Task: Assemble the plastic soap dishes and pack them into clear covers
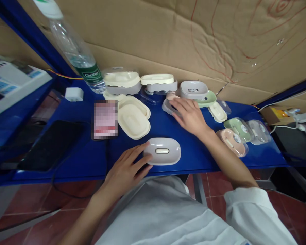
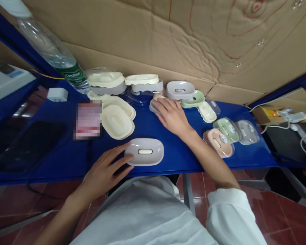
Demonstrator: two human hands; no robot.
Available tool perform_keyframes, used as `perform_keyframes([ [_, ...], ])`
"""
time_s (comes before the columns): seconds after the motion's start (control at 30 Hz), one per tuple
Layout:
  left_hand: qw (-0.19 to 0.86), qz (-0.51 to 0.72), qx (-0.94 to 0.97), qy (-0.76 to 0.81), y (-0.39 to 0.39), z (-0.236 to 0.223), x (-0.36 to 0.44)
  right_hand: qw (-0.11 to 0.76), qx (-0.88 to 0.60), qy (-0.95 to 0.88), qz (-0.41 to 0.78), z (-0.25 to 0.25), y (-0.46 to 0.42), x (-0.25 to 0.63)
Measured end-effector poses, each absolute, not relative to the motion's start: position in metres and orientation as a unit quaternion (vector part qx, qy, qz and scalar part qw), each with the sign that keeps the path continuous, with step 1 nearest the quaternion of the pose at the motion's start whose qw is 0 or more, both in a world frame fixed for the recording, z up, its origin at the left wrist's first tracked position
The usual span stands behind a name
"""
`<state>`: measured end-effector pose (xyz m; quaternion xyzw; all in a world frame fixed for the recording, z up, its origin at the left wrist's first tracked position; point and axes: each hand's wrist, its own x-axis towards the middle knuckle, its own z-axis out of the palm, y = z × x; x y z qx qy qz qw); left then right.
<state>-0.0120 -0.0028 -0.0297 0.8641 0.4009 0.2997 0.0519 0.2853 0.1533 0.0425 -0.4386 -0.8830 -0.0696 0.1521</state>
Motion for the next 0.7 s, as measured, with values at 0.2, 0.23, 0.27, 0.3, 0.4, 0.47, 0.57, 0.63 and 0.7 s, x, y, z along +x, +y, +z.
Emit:
perform_keyframes([
  [0.2,0.05,0.296,0.863,0.405,-0.003,-0.028,-0.011,0.15,-0.488,-0.843,-0.171,0.03,0.222,0.256],
  [0.23,0.051,0.297,0.862,0.408,-0.003,-0.028,-0.011,0.146,-0.489,-0.841,-0.182,0.029,0.228,0.252],
  [0.27,0.051,0.298,0.86,0.41,-0.003,-0.028,-0.011,0.142,-0.49,-0.838,-0.191,0.029,0.233,0.249],
  [0.3,0.052,0.299,0.86,0.411,-0.004,-0.028,-0.011,0.137,-0.492,-0.837,-0.197,0.029,0.237,0.248],
  [0.4,0.056,0.3,0.861,0.407,-0.004,-0.028,-0.012,0.138,-0.508,-0.826,-0.202,0.034,0.246,0.251],
  [0.47,0.058,0.299,0.862,0.406,-0.004,-0.028,-0.012,0.147,-0.527,-0.813,-0.2,0.042,0.25,0.257],
  [0.57,0.059,0.296,0.862,0.408,-0.003,-0.028,-0.012,0.156,-0.544,-0.8,-0.199,0.055,0.251,0.267],
  [0.63,0.061,0.294,0.862,0.409,-0.003,-0.028,-0.012,0.161,-0.537,-0.802,-0.205,0.061,0.245,0.272],
  [0.7,0.059,0.298,0.862,0.406,-0.003,-0.028,-0.012,0.183,-0.515,-0.808,-0.219,0.064,0.232,0.276],
])
